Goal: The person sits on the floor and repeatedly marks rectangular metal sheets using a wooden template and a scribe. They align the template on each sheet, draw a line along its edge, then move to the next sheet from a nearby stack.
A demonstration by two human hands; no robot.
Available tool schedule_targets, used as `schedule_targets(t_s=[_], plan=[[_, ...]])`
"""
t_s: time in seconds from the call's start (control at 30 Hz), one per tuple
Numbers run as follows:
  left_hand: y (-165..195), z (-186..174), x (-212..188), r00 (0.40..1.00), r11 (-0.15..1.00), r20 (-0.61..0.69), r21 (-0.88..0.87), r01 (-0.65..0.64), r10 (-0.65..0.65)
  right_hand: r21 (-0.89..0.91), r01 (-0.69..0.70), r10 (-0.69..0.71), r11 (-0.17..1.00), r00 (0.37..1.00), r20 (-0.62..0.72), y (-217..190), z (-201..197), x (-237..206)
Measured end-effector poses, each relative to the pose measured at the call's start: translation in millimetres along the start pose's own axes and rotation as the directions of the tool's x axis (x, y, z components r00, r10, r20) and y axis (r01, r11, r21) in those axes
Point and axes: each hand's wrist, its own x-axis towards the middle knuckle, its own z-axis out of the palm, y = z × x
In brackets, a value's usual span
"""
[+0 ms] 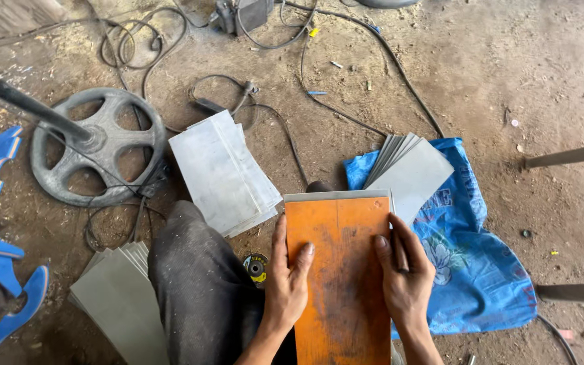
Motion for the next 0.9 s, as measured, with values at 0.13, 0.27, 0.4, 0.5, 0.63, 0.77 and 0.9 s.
schedule_targets(t_s=[0.13,0.27,0.4,0.5,0.63,0.77,0.9], plan=[[1.6,2.5,1.8,0.998,0.998,0.020,-0.023,0.060,-0.060,-0.089,-0.014,0.014,0.996,1.000,0.001,-2.7,-4.8,2.4],[4.1,4.0,2.1,0.993,0.984,0.031,-0.139,0.115,-0.112,-0.054,-0.020,0.020,0.998,1.000,0.008,-1.6,-7.2,1.5],[4.5,7.1,0.7,0.998,0.995,0.016,-0.077,0.065,-0.064,-0.108,-0.009,0.010,0.994,1.000,0.005,-7.9,-10.7,3.0],[3.4,9.6,-1.7,1.000,0.999,-0.006,-0.039,-0.022,0.022,-0.065,0.062,-0.065,0.996,0.996,-0.058,-25.9,-21.7,13.9],[1.8,10.5,-5.4,1.000,1.000,-0.015,-0.011,-0.005,0.005,-0.047,0.246,-0.249,0.968,0.965,-0.078,-63.6,-50.4,38.8],[-1.1,11.9,-6.2,0.999,0.998,0.004,-0.052,-0.033,0.033,-0.103,0.215,-0.202,0.971,0.971,0.126,-94.0,-46.1,54.1],[-5.8,13.4,-6.4,1.000,1.000,0.013,-0.006,0.020,-0.020,-0.163,0.350,-0.297,0.923,0.913,0.280,-110.2,-25.1,62.3]])
